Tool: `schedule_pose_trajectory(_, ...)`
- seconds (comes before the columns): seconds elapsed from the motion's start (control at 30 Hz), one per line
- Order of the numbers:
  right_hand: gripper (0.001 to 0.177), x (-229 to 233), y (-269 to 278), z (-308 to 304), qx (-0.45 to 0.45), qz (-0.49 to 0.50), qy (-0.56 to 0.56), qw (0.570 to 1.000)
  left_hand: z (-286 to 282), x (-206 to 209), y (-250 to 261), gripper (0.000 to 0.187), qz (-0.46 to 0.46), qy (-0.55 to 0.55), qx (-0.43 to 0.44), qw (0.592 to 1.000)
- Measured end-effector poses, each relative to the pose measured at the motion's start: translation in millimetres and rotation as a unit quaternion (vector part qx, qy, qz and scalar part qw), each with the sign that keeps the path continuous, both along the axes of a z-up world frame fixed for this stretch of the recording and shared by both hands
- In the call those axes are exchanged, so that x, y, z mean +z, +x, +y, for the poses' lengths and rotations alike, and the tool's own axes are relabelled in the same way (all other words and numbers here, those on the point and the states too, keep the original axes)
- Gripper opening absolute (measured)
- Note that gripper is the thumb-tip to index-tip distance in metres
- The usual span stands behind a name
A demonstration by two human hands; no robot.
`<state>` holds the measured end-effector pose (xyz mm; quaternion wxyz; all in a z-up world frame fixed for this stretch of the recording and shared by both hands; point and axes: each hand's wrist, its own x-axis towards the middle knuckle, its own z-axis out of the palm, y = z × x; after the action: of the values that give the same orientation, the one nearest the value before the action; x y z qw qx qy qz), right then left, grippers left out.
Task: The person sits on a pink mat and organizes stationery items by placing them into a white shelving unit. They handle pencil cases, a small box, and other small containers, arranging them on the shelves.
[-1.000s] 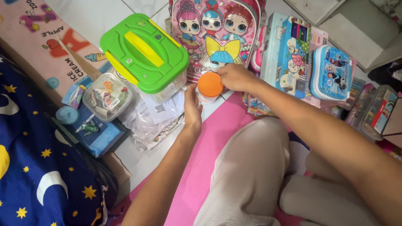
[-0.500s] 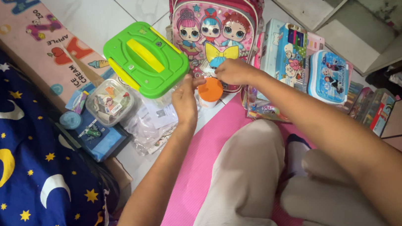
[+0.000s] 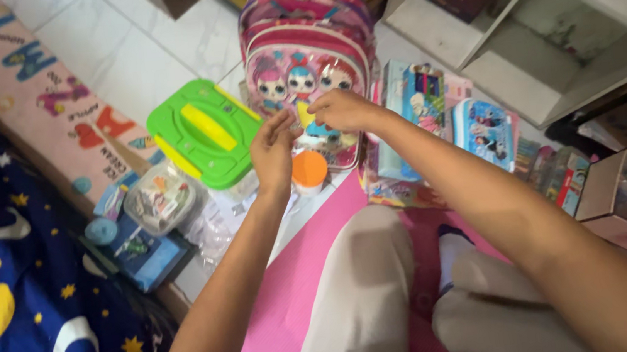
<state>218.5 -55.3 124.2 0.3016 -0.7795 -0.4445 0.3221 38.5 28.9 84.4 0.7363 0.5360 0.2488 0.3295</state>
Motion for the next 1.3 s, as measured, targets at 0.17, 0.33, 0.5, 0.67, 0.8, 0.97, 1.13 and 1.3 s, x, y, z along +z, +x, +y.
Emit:
schedule_pose_trajectory(0.17,0.040,27,37,-16,-0.083,0.109,0.001,0.991,-1,32,38,0.035,0.026,-0.025,0.004,0.999)
schedule_pose_trajectory(0.33,0.038,59,76,-39,-0.163,0.248,0.095,0.950,-15,49,91,0.032,0.004,-0.045,-0.045,0.998)
schedule_pose_trajectory(0.5,0.039,67,124,-63,-0.230,0.250,0.159,0.927,-32,54,158,0.031,-0.001,-0.045,-0.079,0.996)
schedule_pose_trajectory(0.67,0.035,47,177,-72,-0.296,0.302,0.211,0.881,-40,56,218,0.033,0.012,-0.079,-0.132,0.988)
schedule_pose_trajectory(0.8,0.036,22,212,-77,-0.325,0.316,0.238,0.859,-42,54,259,0.036,0.060,-0.062,-0.139,0.987)
schedule_pose_trajectory(0.97,0.038,-3,255,-85,-0.358,0.324,0.229,0.845,-42,44,306,0.037,0.118,-0.029,-0.149,0.981)
schedule_pose_trajectory(1.13,0.037,-31,296,-99,-0.390,0.310,0.231,0.836,-38,21,357,0.037,0.136,-0.016,-0.147,0.980)
schedule_pose_trajectory(1.3,0.040,-55,342,-110,-0.461,0.249,0.232,0.820,-28,-9,406,0.039,0.164,0.008,-0.154,0.974)
